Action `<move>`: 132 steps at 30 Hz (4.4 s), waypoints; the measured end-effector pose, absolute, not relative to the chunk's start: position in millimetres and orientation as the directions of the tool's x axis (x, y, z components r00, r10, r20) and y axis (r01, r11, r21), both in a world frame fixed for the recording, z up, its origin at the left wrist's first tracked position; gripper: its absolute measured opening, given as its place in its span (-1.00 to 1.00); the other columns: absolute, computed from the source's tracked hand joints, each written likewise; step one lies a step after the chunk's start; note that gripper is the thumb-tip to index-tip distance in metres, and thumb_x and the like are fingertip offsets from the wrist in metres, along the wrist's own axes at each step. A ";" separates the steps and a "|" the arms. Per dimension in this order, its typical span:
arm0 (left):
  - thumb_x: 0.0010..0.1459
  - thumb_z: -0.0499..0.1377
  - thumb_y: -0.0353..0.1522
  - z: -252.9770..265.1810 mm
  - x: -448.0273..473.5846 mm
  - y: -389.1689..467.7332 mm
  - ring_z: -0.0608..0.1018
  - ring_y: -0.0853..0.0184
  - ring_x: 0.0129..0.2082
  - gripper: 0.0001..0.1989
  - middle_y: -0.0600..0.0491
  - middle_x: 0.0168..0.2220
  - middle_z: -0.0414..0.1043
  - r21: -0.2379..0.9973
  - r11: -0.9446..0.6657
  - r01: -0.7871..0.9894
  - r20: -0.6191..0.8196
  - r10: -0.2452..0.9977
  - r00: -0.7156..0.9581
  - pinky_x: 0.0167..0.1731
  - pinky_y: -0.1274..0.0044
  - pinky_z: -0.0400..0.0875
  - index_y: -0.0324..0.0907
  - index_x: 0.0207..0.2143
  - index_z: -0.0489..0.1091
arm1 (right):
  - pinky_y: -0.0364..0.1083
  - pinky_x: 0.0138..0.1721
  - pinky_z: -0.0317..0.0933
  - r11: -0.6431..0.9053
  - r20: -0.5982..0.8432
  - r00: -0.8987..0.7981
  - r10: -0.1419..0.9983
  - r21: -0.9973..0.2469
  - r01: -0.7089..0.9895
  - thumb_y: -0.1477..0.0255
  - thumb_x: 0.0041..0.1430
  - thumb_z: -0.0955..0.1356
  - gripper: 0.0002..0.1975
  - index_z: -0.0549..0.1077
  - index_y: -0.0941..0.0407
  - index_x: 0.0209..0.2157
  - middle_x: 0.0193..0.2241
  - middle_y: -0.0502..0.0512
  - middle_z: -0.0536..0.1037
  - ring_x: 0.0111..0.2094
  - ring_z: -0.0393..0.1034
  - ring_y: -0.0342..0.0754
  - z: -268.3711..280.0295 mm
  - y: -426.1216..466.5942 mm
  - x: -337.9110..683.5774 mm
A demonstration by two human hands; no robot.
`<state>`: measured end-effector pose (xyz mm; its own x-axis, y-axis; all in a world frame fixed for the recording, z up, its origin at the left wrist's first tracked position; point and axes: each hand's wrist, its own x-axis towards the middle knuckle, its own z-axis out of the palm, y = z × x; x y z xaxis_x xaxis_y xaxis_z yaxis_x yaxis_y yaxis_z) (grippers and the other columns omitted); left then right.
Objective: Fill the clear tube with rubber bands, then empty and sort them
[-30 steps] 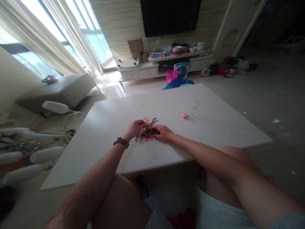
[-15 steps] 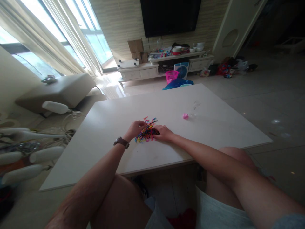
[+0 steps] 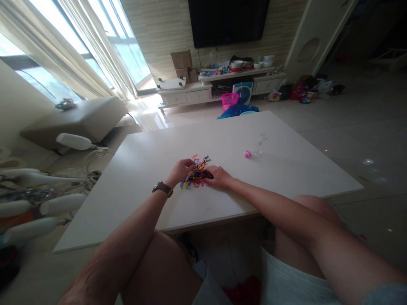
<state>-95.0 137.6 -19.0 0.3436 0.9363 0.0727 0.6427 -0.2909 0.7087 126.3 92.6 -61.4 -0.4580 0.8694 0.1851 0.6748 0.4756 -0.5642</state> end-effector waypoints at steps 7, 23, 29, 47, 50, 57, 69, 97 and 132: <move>0.15 0.17 -0.19 -22.9 -97.1 141.3 0.58 0.23 -0.26 -0.70 -0.08 -0.22 0.60 0.665 -0.354 0.658 0.144 0.925 0.351 -0.19 0.43 0.44 -0.19 -0.31 0.61 | 0.13 0.14 0.20 0.466 0.177 -0.452 0.875 -0.566 0.680 0.32 0.16 0.44 -0.59 0.47 0.06 0.06 0.13 0.19 0.51 0.16 0.38 0.15 -62.8 93.2 126.1; 0.10 0.20 -0.29 -20.7 -95.7 139.1 0.59 0.26 -0.33 -0.64 -0.06 -0.28 0.62 0.717 -0.270 0.643 0.077 0.947 0.312 -0.26 0.44 0.47 -0.23 -0.08 0.56 | 0.12 0.14 0.19 0.471 0.181 -0.456 0.871 -0.567 0.676 0.32 0.16 0.44 -0.59 0.47 0.06 0.06 0.11 0.19 0.52 0.13 0.39 0.13 -62.5 93.2 126.5; 0.03 0.23 -0.36 -23.3 -96.3 140.7 0.60 0.26 -0.31 -0.68 -0.09 -0.20 0.62 0.735 -0.281 0.617 0.085 0.941 0.327 -0.27 0.45 0.50 -0.24 -0.13 0.56 | 0.12 0.12 0.20 0.474 0.182 -0.458 0.870 -0.558 0.681 0.31 0.17 0.43 -0.59 0.47 0.07 0.06 0.11 0.20 0.52 0.12 0.39 0.14 -63.1 93.2 126.2; 0.06 0.25 -0.25 -22.5 -98.2 140.9 0.61 0.25 -0.33 -0.69 -0.04 -0.31 0.63 0.717 -0.286 0.636 0.101 0.945 0.311 -0.28 0.46 0.45 -0.20 -0.17 0.58 | 0.12 0.11 0.20 0.467 0.174 -0.453 0.874 -0.555 0.688 0.30 0.18 0.42 -0.59 0.47 0.06 0.06 0.12 0.20 0.51 0.12 0.39 0.13 -65.0 93.4 126.1; 0.08 0.24 -0.23 -21.1 -97.9 139.9 0.60 0.25 -0.34 -0.69 -0.04 -0.32 0.63 0.717 -0.284 0.636 0.101 0.946 0.308 -0.29 0.46 0.45 -0.20 -0.17 0.58 | 0.12 0.11 0.19 0.471 0.177 -0.455 0.873 -0.553 0.688 0.31 0.17 0.43 -0.59 0.47 0.05 0.06 0.12 0.20 0.50 0.13 0.38 0.14 -65.9 93.9 126.0; 0.08 0.23 -0.22 -20.3 -97.3 139.3 0.59 0.25 -0.33 -0.76 -0.05 -0.34 0.63 0.716 -0.293 0.633 0.115 0.945 0.308 -0.24 0.44 0.45 -0.20 -0.33 0.58 | 0.12 0.12 0.19 0.472 0.172 -0.460 0.871 -0.549 0.689 0.32 0.17 0.43 -0.59 0.46 0.05 0.06 0.14 0.20 0.49 0.16 0.36 0.14 -64.4 93.2 125.9; 0.08 0.23 -0.12 -16.4 -95.7 137.2 0.58 0.24 -0.34 -0.68 -0.03 -0.38 0.62 0.724 -0.288 0.626 0.105 0.944 0.313 -0.26 0.44 0.42 -0.19 -0.37 0.57 | 0.12 0.11 0.18 0.466 0.168 -0.455 0.874 -0.553 0.691 0.31 0.18 0.43 -0.60 0.47 0.05 0.05 0.15 0.20 0.49 0.16 0.36 0.14 -64.5 92.7 125.6; 0.10 0.21 -0.11 -12.8 -93.3 134.3 0.59 0.23 -0.32 -0.67 -0.01 -0.36 0.64 0.722 -0.271 0.636 0.084 0.948 0.308 -0.29 0.47 0.40 -0.19 -0.36 0.58 | 0.12 0.11 0.19 0.472 0.177 -0.456 0.872 -0.545 0.693 0.31 0.17 0.43 -0.61 0.48 0.05 0.04 0.15 0.21 0.48 0.15 0.35 0.14 -65.9 93.0 125.9; 0.10 0.20 -0.12 -13.6 -92.8 134.4 0.57 0.23 -0.31 -0.66 -0.03 -0.34 0.63 0.724 -0.285 0.628 0.086 0.941 0.328 -0.24 0.44 0.39 -0.22 -0.37 0.58 | 0.08 0.07 0.19 0.480 0.174 -0.463 0.869 -0.523 0.705 0.31 0.20 0.41 -0.64 0.47 0.06 0.03 0.12 0.18 0.50 0.13 0.37 0.12 -61.8 91.3 125.3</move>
